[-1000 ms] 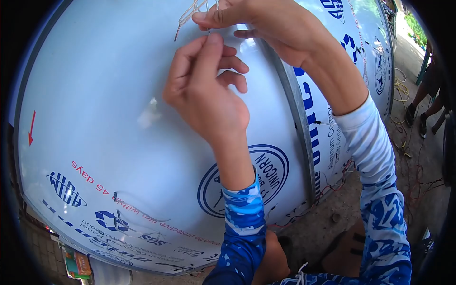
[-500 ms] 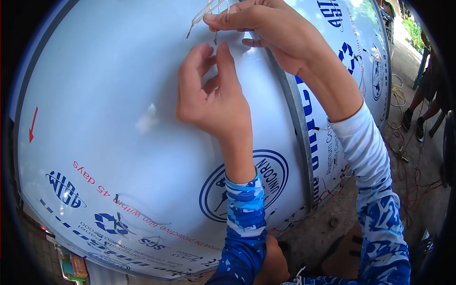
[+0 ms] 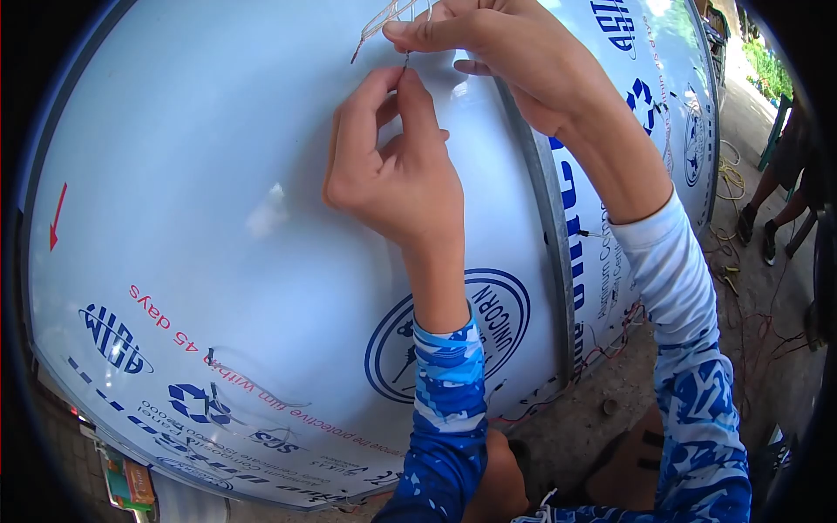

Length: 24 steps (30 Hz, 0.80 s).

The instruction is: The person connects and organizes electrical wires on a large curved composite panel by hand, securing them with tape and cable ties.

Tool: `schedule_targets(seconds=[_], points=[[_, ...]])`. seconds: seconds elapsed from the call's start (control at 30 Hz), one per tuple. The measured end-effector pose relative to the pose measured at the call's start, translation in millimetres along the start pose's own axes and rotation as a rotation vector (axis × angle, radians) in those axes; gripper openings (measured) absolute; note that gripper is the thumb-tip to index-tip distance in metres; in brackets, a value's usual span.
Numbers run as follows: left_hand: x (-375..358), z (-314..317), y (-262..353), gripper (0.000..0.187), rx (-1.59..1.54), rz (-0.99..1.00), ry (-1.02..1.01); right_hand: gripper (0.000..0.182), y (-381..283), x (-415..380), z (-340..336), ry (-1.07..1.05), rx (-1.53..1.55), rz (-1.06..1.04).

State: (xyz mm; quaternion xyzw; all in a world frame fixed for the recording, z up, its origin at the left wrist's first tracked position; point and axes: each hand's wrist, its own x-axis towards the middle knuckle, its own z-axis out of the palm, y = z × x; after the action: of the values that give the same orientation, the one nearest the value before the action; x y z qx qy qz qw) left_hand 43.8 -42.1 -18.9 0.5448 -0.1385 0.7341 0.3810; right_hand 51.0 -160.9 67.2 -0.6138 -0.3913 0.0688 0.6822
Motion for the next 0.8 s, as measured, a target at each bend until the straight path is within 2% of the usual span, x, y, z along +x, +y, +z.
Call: schedule_targets(seconds=[0.07, 0.1, 0.17, 0.2, 0.27, 0.33, 0.4, 0.43, 0.5, 0.53, 0.6, 0.63, 0.67, 0.73, 0.8], points=[[3.4, -0.4, 13.3, 0.008, -0.313, -0.422, -0.087, 0.029, 17.7, 15.9, 4.6, 0.193, -0.128, -0.116], [5.8, -2.4, 16.7, 0.008, -0.313, -0.422, -0.088, 0.029, 23.2, 20.3, 0.4, 0.193, -0.127, -0.116], [12.9, -8.6, 18.4, 0.013, -0.937, -0.954, -0.121, 0.025, 31.2, 27.0, -10.0, -0.006, 0.014, -0.21], [14.1, -10.4, 10.4, 0.013, -0.936, -0.954, -0.121, 0.025, 31.3, 26.8, -8.8, -0.007, 0.015, -0.21], [13.1, -12.0, -9.0, 0.02, -1.949, -1.393, -0.356, 0.021, 30.9, 25.3, -5.1, -0.072, 0.223, -0.1], [10.4, -7.5, -9.1, 0.021, -2.035, -1.36, -0.37, 0.02, 30.1, 26.6, -9.8, -0.087, 0.208, -0.102], [9.6, -3.9, -8.7, 0.022, -1.91, -1.319, -0.353, 0.02, 25.6, 23.9, -7.7, -0.101, 0.189, -0.099], [9.6, -4.1, -3.5, 0.022, -1.914, -1.316, -0.356, 0.02, 18.7, 19.1, -0.5, 0.011, 0.149, -0.072], [7.3, -4.9, 10.9, 0.021, -0.88, -0.927, -0.266, 0.02, 17.7, 17.8, -2.7, 0.126, 0.103, -0.048], [5.7, -1.7, 12.0, 0.021, -0.884, -0.927, -0.267, 0.021, 25.3, 21.3, -11.4, 0.105, 0.058, -0.098], [2.1, 3.8, 14.1, 0.026, -0.267, -0.389, -0.057, 0.023, 26.0, 21.0, -14.2, 0.087, 0.014, -0.144], [1.6, 6.7, 14.5, 0.026, -0.208, -0.306, 0.005, 0.025, 23.1, 19.6, -11.9, 0.144, -0.059, -0.13], [-1.1, 6.7, 12.8, 0.026, -0.201, -0.314, 0.003, 0.026, 20.8, 18.0, -8.1, 0.199, -0.13, -0.114], [-5.3, 8.1, 8.3, 0.022, -0.068, -0.115, -0.045, 0.027, 14.9, 13.8, 1.4, 0.226, -0.137, -0.136], [-9.2, 12.3, 6.0, 0.018, -0.056, -0.083, -0.019, 0.027, 15.6, 12.7, 3.5, 0.251, -0.142, -0.157]])
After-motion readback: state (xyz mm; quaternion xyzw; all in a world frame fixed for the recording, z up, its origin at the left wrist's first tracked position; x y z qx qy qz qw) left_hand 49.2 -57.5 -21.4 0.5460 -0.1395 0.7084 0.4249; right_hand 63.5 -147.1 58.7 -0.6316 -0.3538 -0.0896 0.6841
